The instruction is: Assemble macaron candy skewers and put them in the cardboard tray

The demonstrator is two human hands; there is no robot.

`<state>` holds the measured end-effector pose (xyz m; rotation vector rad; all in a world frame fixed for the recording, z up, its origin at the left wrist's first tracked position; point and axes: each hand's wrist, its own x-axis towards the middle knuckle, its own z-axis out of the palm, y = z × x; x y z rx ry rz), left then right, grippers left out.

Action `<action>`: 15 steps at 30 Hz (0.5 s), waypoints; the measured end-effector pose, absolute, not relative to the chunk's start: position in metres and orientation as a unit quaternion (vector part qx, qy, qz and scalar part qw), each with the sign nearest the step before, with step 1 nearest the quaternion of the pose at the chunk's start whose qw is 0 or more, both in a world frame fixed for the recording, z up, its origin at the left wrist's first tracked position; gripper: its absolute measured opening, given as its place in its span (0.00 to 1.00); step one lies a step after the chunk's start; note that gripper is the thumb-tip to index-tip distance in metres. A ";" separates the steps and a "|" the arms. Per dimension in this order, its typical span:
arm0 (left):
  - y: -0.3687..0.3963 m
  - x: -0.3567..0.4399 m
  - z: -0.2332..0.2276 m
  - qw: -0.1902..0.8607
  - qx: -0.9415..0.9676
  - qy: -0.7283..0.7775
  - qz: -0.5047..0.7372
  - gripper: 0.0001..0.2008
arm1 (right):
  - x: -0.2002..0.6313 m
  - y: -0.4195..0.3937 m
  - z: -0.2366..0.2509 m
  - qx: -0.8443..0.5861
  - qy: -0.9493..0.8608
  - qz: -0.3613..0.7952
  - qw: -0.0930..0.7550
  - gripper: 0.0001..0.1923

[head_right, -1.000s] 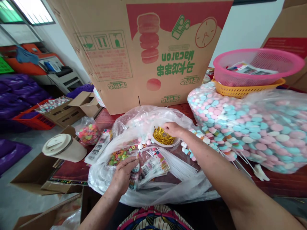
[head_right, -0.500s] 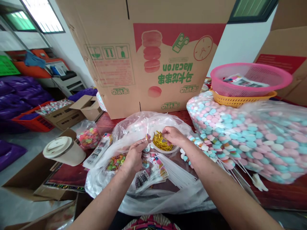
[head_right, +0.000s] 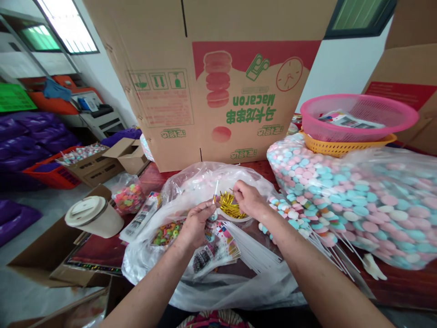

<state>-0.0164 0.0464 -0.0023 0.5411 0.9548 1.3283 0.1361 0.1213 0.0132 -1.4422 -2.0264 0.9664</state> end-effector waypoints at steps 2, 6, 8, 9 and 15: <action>0.045 -0.015 -0.002 0.651 0.257 0.404 0.589 0.14 | 0.130 0.103 0.015 -0.492 -0.759 0.364 0.225 0.02; 0.043 -0.013 0.002 0.640 0.245 0.408 0.604 0.15 | 0.111 0.077 0.004 -0.452 -0.784 0.301 0.299 0.02; 0.041 -0.012 0.003 0.630 0.230 0.419 0.611 0.15 | 0.106 0.070 -0.007 -0.454 -0.771 0.292 0.339 0.03; 0.040 -0.011 0.003 0.627 0.226 0.424 0.613 0.15 | 0.105 0.066 -0.012 -0.455 -0.760 0.301 0.353 0.05; 0.025 -0.001 -0.001 0.634 0.220 0.414 0.614 0.14 | 0.121 0.035 -0.031 -0.464 -0.713 0.339 0.402 0.10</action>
